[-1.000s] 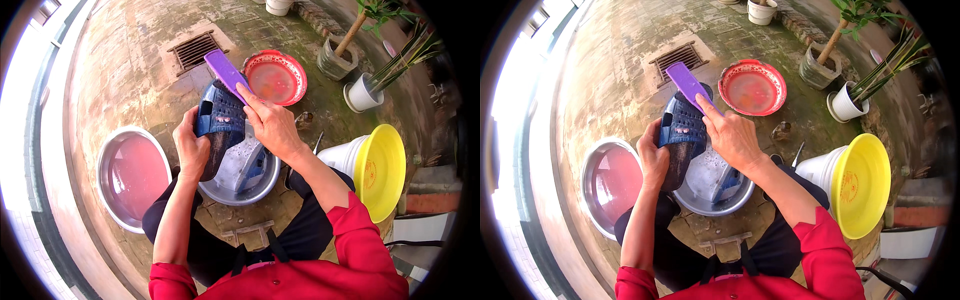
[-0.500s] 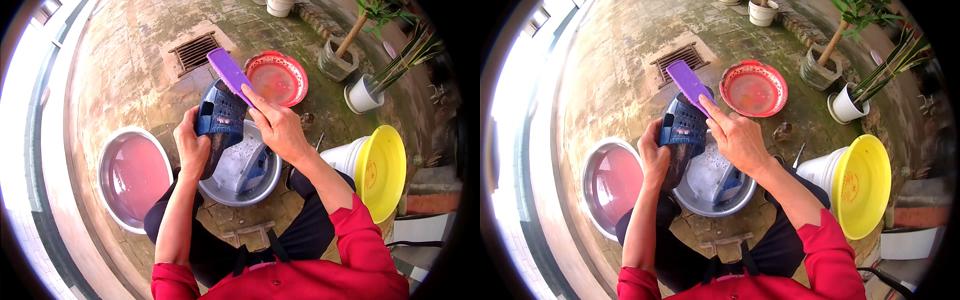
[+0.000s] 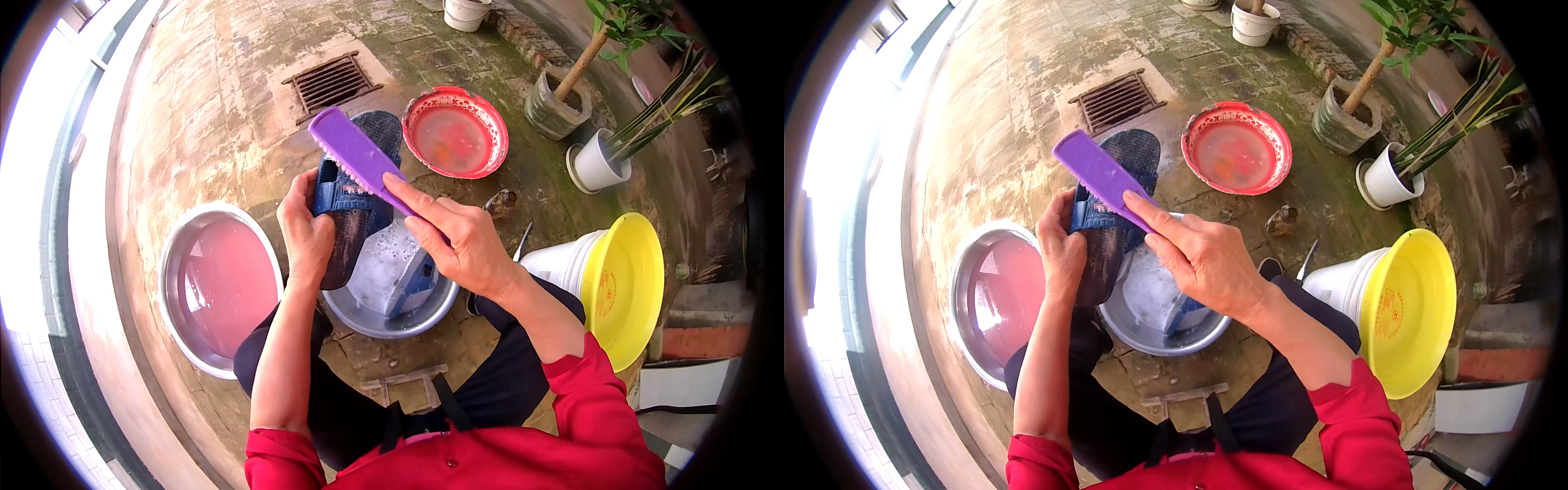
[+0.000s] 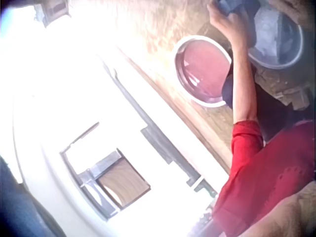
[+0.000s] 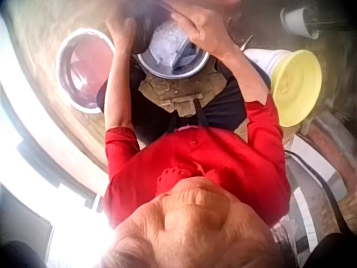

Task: The person washes blue sandals by scrubbing the straps and the soles with a purple brush in a basin of soapy water.

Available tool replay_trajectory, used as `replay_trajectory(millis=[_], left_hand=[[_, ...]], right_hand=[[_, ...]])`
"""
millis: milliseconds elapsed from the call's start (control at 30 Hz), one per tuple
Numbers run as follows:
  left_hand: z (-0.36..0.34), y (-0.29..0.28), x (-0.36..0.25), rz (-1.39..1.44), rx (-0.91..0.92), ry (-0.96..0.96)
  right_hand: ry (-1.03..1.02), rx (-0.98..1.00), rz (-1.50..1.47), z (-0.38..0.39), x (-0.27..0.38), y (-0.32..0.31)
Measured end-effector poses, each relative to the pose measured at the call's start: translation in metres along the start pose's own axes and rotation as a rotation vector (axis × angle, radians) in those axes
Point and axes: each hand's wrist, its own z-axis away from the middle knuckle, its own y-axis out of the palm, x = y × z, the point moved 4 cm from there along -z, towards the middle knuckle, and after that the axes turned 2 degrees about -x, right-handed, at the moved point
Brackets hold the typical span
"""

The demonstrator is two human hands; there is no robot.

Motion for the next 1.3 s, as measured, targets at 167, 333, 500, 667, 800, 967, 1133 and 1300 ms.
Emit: replay_trajectory(millis=[167,333,500,667,800,967,1133,1300], left_hand=[[-0.004,-0.008,-0.014,0.130,0.079,-0.193],[0.002,-0.003,-0.004,0.106,0.122,-0.199],[-0.009,-0.015,-0.001,0.259,-0.024,-0.327],[0.001,-0.008,-0.003,0.250,0.093,-0.338],[0.000,-0.008,0.004,0.273,0.082,-0.345],[-0.008,-0.026,0.006,0.294,-0.013,-0.389],[0.002,-0.009,-0.003,0.324,0.104,-0.408],[-0.004,-0.020,0.007,0.325,0.023,-0.415]], right_hand=[[0.152,0.215,0.316,-0.006,0.000,0.001],[0.029,-0.122,0.110,-0.025,-0.017,-0.012],[-0.053,0.026,0.000,0.008,0.004,0.003],[0.067,-0.033,0.269,-0.017,-0.020,-0.002],[-0.024,-0.140,0.054,-0.018,-0.016,-0.004],[-0.017,0.061,0.060,0.008,0.006,0.009],[0.041,-0.160,0.174,-0.026,-0.029,-0.008],[-0.039,-0.108,-0.126,0.003,0.006,0.000]])
